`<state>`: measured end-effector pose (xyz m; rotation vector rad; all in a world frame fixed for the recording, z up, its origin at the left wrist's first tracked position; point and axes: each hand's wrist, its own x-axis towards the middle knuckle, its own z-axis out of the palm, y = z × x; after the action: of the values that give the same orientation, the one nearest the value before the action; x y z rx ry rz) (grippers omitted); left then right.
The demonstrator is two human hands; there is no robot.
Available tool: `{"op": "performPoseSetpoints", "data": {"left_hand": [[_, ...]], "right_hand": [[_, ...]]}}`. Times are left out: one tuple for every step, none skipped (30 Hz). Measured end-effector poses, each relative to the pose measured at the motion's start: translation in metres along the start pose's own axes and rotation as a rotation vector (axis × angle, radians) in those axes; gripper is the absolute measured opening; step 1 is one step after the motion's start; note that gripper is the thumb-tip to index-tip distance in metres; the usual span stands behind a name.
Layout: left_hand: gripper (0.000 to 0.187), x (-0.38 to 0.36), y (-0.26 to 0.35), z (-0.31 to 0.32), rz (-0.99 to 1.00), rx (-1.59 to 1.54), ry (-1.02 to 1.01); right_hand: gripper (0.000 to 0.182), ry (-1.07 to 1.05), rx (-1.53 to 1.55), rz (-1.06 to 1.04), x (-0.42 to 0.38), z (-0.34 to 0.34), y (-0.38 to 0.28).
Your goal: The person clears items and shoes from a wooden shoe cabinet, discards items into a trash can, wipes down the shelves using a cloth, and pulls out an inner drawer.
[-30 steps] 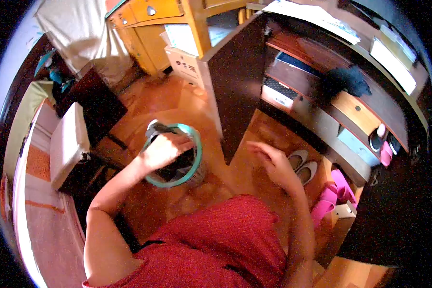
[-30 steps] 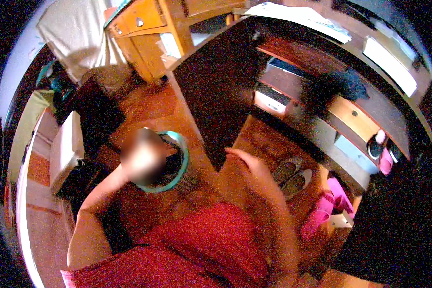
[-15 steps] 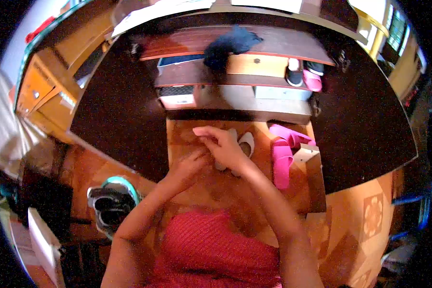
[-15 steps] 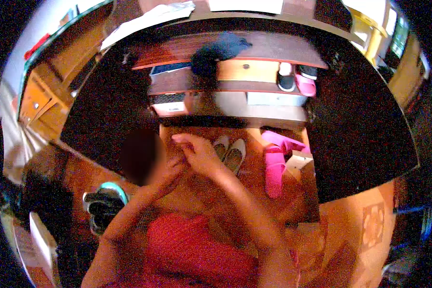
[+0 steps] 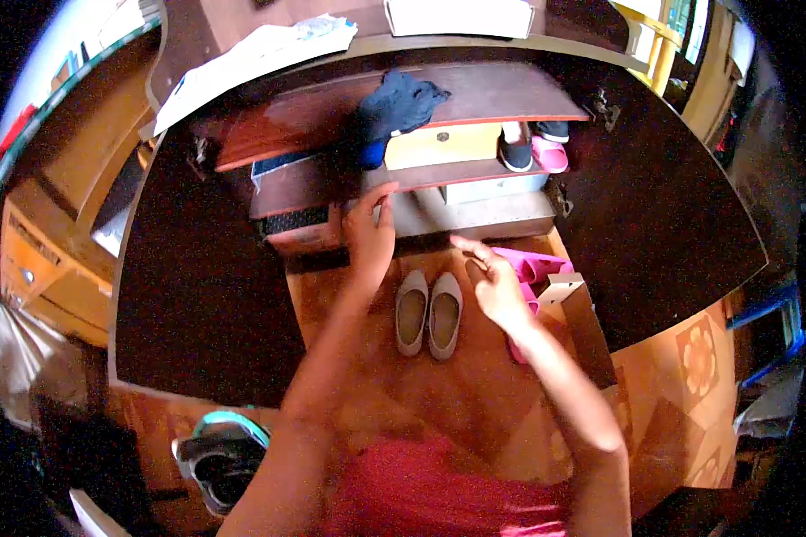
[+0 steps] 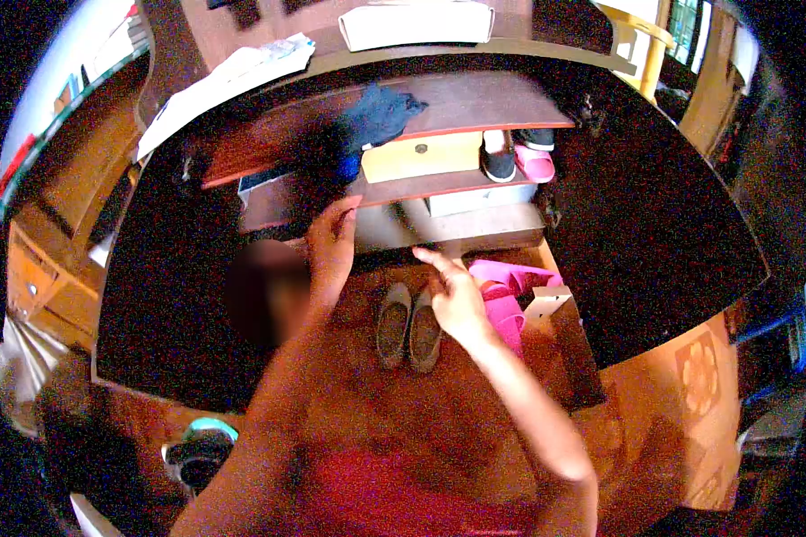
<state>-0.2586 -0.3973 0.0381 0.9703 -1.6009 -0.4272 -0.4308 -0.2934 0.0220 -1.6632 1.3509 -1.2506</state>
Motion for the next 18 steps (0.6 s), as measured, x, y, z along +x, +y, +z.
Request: {"op": "performPoseSetpoints", "data": {"left_hand": [[0.018, 0.006, -0.002, 0.005, 0.012, -0.009, -0.013], [0.018, 0.011, -0.001, 0.009, -0.032, -0.041, -0.022], [0.018, 0.014, -0.002, 0.014, -0.077, -0.068, -0.03], [0.018, 0.017, -0.013, 0.023, -0.079, -0.135, -0.046], [0.019, 0.018, -0.011, 0.028, -0.051, -0.173, -0.025], [0.019, 0.021, -0.008, 0.028, -0.087, -0.163, -0.075], [0.019, 0.024, -0.005, 0.028, -0.119, -0.151, -0.121], [0.019, 0.027, 0.002, 0.026, -0.121, -0.141, -0.125], [0.02, 0.029, 0.011, 0.025, -0.265, -0.117, -0.157], [0.021, 0.031, 0.013, 0.025, -0.409, -0.09, -0.186], [0.021, 0.031, 0.009, 0.028, -0.41, -0.078, -0.174], [0.021, 0.03, 0.003, 0.031, -0.223, 0.05, -0.083], [0.023, 0.029, -0.003, 0.033, -0.032, 0.183, 0.006], [0.028, 0.032, -0.01, 0.036, -0.035, 0.227, 0.003], [0.028, 0.035, -0.016, 0.039, -0.031, 0.238, 0.022], [0.029, 0.038, -0.021, 0.042, 0.027, 0.229, 0.044], [0.03, 0.041, -0.02, 0.044, 0.087, 0.22, 0.06], [0.028, 0.046, -0.014, 0.044, 0.071, 0.188, 0.046]], "right_hand": [[0.044, -0.041, -0.057, 0.003, 0.006, -0.009, -0.011], [0.044, -0.015, -0.159, -0.043, 0.017, -0.011, -0.014], [0.045, 0.009, -0.258, -0.087, 0.028, -0.014, -0.017], [0.045, 0.021, -0.442, -0.069, 0.04, -0.015, -0.012], [0.056, 0.08, -0.544, -0.089, 0.052, -0.017, -0.018], [0.049, 0.05, -0.596, -0.073, 0.068, -0.019, -0.013], [0.043, 0.022, -0.648, -0.064, 0.084, -0.021, -0.008], [0.043, 0.02, -0.637, -0.063, 0.097, -0.024, -0.014], [0.041, -0.032, -0.661, -0.011, 0.108, -0.026, -0.027], [0.04, -0.087, -0.683, 0.038, 0.117, -0.026, -0.032], [0.036, 0.017, -0.506, -0.063, 0.124, -0.022, -0.028], [0.035, 0.061, -0.471, -0.084, 0.129, -0.018, -0.025], [0.033, 0.107, -0.432, -0.107, 0.132, -0.015, -0.021], [0.032, 0.068, -0.361, -0.156, 0.135, -0.016, -0.022], [0.031, 0.03, -0.293, -0.208, 0.138, -0.02, -0.021], [0.029, 0.046, -0.306, -0.302, 0.144, -0.021, -0.01], [0.029, 0.064, -0.299, -0.344, 0.15, -0.023, 0.001], [0.026, 0.093, -0.269, -0.378, 0.154, -0.025, 0.012]]}}
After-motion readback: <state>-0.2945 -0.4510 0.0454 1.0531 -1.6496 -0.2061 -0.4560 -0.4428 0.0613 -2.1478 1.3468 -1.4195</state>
